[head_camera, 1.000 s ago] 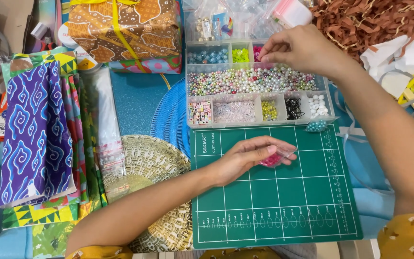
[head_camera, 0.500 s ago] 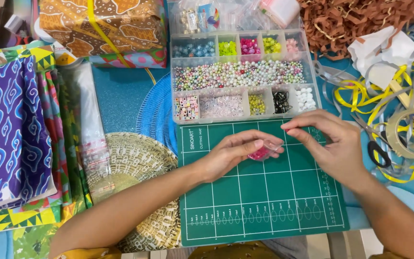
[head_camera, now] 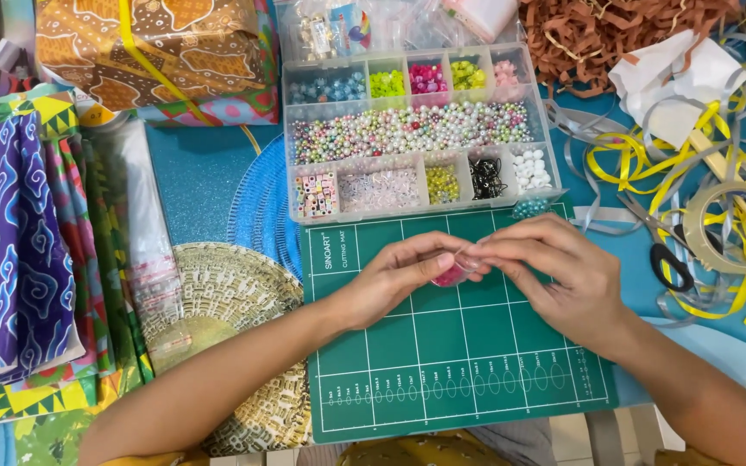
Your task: Picking various colored beads from a multi-compartment organizer and placing them into small plastic bags.
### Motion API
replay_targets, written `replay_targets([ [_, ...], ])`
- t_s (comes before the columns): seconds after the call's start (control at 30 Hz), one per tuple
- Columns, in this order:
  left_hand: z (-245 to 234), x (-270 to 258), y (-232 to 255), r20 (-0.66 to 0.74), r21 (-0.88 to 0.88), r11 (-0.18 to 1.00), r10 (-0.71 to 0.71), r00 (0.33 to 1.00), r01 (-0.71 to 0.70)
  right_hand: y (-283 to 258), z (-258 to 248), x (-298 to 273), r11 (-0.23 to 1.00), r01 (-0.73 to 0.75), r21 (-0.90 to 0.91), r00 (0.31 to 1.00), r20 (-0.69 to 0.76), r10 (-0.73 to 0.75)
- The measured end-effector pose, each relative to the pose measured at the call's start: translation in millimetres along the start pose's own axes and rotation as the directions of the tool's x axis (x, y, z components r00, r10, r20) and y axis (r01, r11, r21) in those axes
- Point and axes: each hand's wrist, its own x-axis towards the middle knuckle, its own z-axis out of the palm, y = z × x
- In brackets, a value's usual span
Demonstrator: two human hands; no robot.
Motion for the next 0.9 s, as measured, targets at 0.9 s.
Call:
replay_targets([
  [0.9, -2, -2, -2, 0.003, -0.040, 0.999, -0.008, 1.000, 0.008, -11, 10, 2, 0.992, -0.120, 0.041, 0.989, -0.078, 0.123],
])
